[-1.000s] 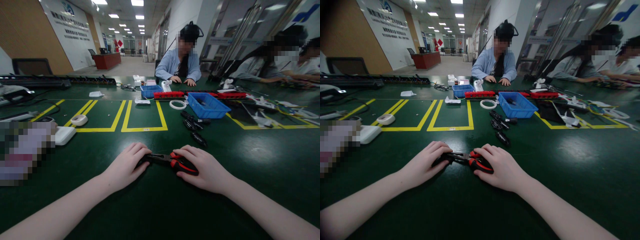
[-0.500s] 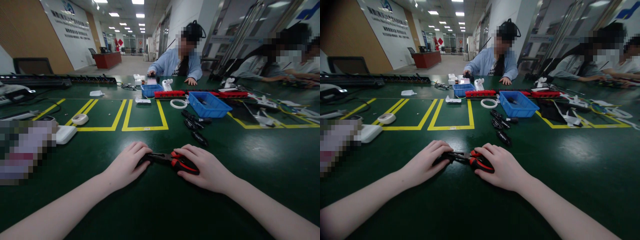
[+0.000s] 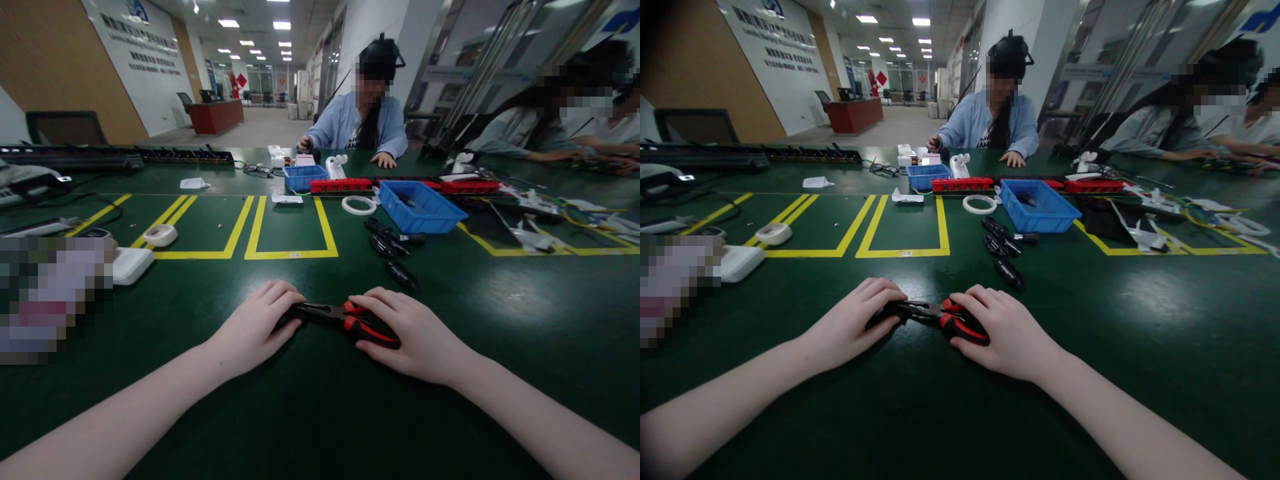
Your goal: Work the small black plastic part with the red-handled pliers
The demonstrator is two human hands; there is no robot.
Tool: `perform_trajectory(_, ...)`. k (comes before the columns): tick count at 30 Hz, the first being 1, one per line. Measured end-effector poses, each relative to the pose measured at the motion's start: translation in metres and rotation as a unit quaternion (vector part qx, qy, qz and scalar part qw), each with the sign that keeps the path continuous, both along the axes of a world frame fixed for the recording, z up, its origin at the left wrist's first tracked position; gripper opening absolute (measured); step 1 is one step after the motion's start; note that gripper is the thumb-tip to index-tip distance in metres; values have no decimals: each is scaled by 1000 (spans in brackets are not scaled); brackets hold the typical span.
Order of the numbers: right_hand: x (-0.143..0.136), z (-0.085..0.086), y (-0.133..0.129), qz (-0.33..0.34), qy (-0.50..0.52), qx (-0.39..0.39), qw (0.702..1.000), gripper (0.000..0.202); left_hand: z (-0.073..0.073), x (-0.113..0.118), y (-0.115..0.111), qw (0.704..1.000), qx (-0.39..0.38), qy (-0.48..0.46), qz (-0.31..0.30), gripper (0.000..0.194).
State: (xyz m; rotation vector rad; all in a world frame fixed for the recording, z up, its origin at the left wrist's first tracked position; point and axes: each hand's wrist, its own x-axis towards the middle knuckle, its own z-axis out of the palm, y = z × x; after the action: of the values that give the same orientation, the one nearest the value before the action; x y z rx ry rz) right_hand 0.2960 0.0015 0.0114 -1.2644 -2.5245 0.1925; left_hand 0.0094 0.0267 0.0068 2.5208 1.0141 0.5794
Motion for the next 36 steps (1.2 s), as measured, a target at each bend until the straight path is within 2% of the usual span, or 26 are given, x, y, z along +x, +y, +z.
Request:
perform_trajectory(8,-5,0,-4,-2,-5,9,1000,44,1,-1,-1,1000,-6,3,-3,25)
perform_trajectory(21,2,-5,2,7,20,100,995,49,1,-1,0,999,-33,-12,12,22)
perform_trajectory(27,2,-7,1,12,40,155,987,51,-1,-1,0,999,-4,-28,42,34)
perform_trajectory(33,3,-8,0,5,53,173,983,53,0,-3,-2,997,31,-7,66,34)
perform_trajectory(36,3,-8,0,-10,55,174,983,53,1,-3,-2,997,22,-16,70,32)
